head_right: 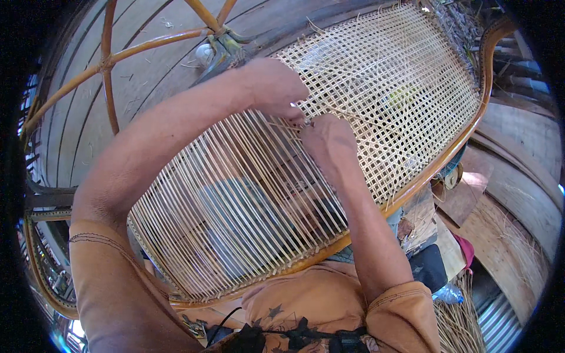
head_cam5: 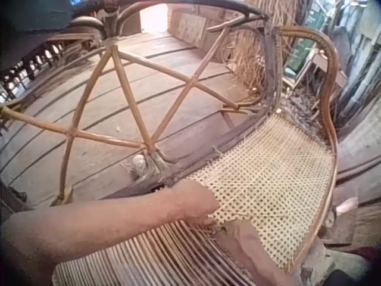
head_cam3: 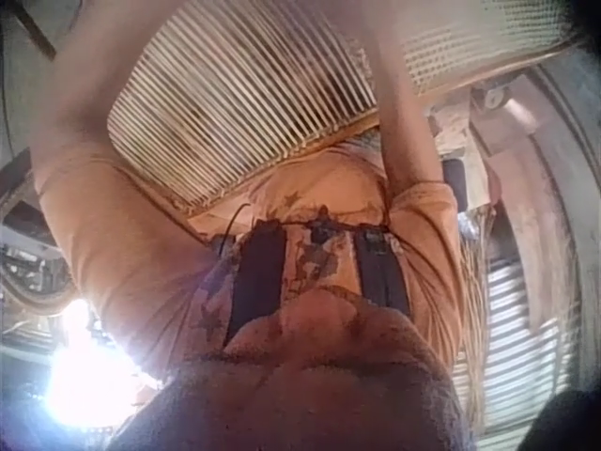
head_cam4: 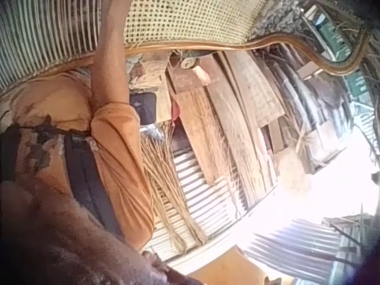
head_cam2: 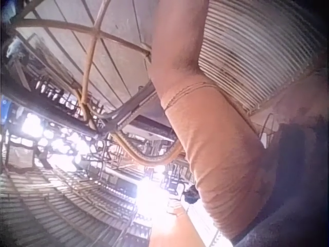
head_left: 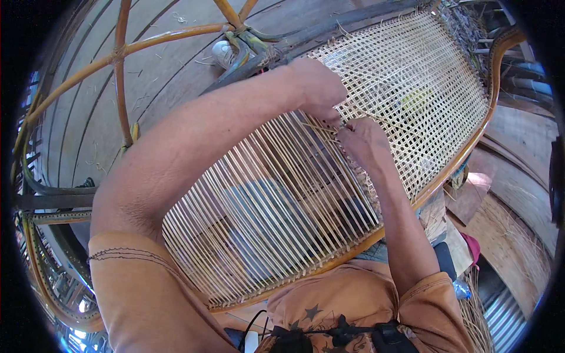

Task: Weaving rattan strips onto a chair frame using hand tools.

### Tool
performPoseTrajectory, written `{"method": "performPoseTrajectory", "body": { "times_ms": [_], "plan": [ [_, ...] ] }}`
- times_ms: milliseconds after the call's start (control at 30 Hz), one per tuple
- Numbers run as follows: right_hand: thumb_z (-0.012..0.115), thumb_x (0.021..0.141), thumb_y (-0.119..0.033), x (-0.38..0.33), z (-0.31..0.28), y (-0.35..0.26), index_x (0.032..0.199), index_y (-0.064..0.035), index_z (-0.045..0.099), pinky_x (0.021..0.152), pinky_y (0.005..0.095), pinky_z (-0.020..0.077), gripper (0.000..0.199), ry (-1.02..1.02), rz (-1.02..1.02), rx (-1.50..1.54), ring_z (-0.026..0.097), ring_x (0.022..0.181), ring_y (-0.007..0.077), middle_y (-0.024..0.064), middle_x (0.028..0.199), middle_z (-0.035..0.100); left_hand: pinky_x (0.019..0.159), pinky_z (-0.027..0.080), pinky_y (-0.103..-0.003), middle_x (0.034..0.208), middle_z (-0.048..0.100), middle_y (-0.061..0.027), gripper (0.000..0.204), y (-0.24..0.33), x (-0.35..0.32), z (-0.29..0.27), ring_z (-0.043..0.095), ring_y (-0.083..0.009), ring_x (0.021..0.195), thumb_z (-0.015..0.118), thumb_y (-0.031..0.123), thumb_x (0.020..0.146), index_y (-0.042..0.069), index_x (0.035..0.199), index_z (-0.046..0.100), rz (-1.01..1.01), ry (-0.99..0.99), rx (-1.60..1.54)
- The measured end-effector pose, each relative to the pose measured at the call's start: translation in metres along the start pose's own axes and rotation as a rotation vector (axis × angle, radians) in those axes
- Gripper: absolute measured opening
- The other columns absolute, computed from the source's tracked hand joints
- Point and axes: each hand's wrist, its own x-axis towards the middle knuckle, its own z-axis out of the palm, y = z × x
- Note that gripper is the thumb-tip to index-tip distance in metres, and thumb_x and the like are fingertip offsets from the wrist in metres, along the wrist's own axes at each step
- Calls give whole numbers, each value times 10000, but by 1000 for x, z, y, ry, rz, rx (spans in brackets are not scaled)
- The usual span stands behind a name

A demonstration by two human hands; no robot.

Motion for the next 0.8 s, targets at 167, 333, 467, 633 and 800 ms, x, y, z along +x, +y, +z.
{"method": "performPoseTrajectory", "body": {
  "times_ms": [167, 333, 467, 633, 800],
  "plan": [
    [521, 790, -243, -3, -4, -4, 737, 30, 633, 700, 479, 476, 299, 33, -49, 13, 596, 703, 439, 287, 739, 594, 663, 533, -416, 789, 673, -141, 278, 10, -1, -2, 658, -326, 760, 603, 328, 782, 66, 774, 696, -121, -15, -58],
    [531, 810, -229, -5, -1, 3, 767, 19, 633, 670, 438, 483, 271, 84, -123, 12, 607, 663, 388, 266, 706, 596, 694, 527, -411, 806, 665, -168, 198, 4, -21, -8, 650, -330, 794, 570, 184, 790, 28, 841, 681, -134, -29, 50],
    [531, 902, -277, -14, -16, 11, 935, -9, 595, 737, 390, 464, 278, 267, -347, 278, 590, 812, 293, 160, 904, 603, 741, 502, -427, 820, 649, -171, 206, -2, -46, 5, 625, -346, 834, 570, 174, 815, 14, 923, 642, -192, 299, -261],
    [537, 912, -305, -11, -56, -11, 1065, -19, 556, 814, 380, 470, 324, 69, -439, 83, 588, 915, 306, 169, 1053, 581, 668, 478, -413, 744, 616, -163, 241, 20, -76, -8, 624, -298, 726, 576, 219, 848, 18, 973, 619, -273, 356, -489],
    [539, 909, -283, -12, -42, -13, 1041, -26, 573, 774, 391, 478, 290, -59, -704, 274, 611, 895, 305, 160, 919, 621, 599, 477, -306, 676, 575, -66, 272, 25, -82, -24, 581, -124, 638, 567, 237, 871, 3, 994, 635, -223, -24, -831]
  ]
}}
